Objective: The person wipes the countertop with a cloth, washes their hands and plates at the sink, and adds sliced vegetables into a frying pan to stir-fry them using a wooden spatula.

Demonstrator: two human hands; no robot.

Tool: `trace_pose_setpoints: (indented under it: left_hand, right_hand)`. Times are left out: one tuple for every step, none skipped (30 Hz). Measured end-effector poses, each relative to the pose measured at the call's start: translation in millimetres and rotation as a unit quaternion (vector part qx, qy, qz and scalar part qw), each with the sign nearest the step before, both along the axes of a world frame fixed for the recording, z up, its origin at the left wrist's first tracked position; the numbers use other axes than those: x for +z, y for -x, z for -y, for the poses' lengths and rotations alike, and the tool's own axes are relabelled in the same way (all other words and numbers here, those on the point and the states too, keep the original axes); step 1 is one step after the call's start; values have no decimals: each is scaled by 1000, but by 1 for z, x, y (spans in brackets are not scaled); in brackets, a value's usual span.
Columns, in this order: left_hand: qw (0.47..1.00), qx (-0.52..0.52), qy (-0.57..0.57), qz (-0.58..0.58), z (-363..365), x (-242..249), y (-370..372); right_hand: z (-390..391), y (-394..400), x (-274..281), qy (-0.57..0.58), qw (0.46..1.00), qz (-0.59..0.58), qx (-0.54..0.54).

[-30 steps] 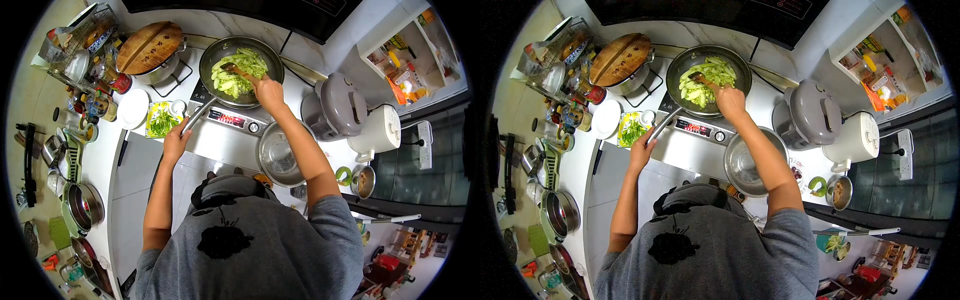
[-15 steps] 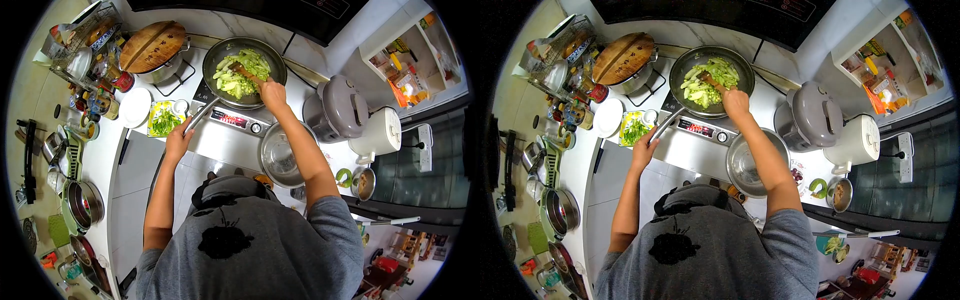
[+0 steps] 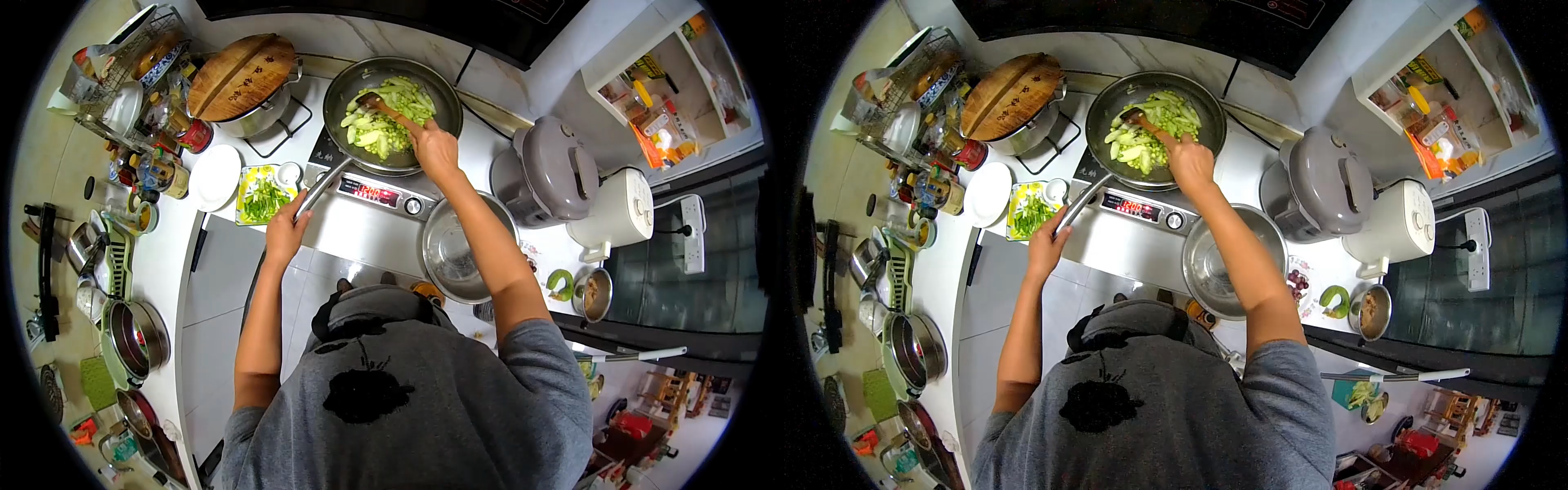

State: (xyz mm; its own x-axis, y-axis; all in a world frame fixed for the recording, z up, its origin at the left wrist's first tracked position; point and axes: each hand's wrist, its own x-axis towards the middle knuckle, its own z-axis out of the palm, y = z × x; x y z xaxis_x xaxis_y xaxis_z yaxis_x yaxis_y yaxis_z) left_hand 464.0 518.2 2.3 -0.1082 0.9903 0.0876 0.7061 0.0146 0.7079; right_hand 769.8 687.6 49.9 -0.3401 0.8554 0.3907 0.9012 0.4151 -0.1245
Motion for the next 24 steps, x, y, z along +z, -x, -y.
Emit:
trace_pose_setpoints:
  left_hand:
    - [1000,0,-19,6,-1,-2,1]
    - [1000,1,-21,13,0,-4,2]
    - [1000,-1,-18,13,0,-4,2]
    - [1000,-3,-16,13,0,-3,3]
    - [1000,-5,-13,13,0,-3,3]
    - [1000,-4,-10,15,0,-3,2]
    - [1000,-4,-7,17,0,-4,2]
    - [1000,-3,-5,19,0,-4,3]
    - [1000,-2,-4,18,0,-2,2]
    - [1000,-1,-4,17,0,1,1]
    - [1000,1,-3,17,1,3,0]
    - [1000,5,-4,11,2,4,0]
    - [1000,7,-5,5,2,4,0]
    - [1000,8,-7,-1,2,3,-1]
    - [1000,11,-6,4,1,3,-3]
    - [1000,13,-5,8,1,2,-3]
    - [1000,15,-4,11,1,2,-2]
    - [1000,11,5,2,0,3,-2]
    - [1000,8,2,5,1,2,-2]
    - [1000,5,-1,6,1,0,-1]
    - [1000,1,-4,6,0,1,0]
    - [1000,0,2,6,0,5,-1]
    - [1000,0,10,7,0,9,-1]
    - [1000,-1,18,9,1,11,-2]
  right_hand:
    - [-2,2,-2,-4,1000,-3,2]
    - [-3,3,-5,12,1000,26,-8]
    - [-5,2,-11,18,999,27,-13]
    - [-8,-1,-17,24,999,28,-18]
    - [-11,-6,-21,30,999,30,-24]
    - [-11,-9,-15,28,999,37,-26]
    - [-9,-12,-1,25,998,43,-28]
    - [-6,-15,13,23,998,50,-30]
    - [-5,-22,21,12,997,67,-37]
    - [-3,-32,29,0,996,84,-43]
    - [-1,-41,38,-12,994,101,-48]
    - [13,-44,67,-3,991,124,-55]
    - [25,-48,92,6,987,147,-64]
    - [24,-54,95,17,979,184,-91]
    - [21,-56,95,27,978,189,-88]
    - [16,-59,90,37,977,193,-86]
    - [9,-62,83,48,976,197,-84]
    - [-5,-62,61,15,982,171,-80]
    - [-15,-58,50,-12,987,146,-59]
    - [-22,-53,40,-39,991,120,-39]
    - [-30,-49,36,-66,993,92,-18]
    - [-41,-48,37,-61,993,98,-11]
    - [-52,-47,37,-54,993,104,-3]
    - [-59,-47,37,-47,993,112,4]
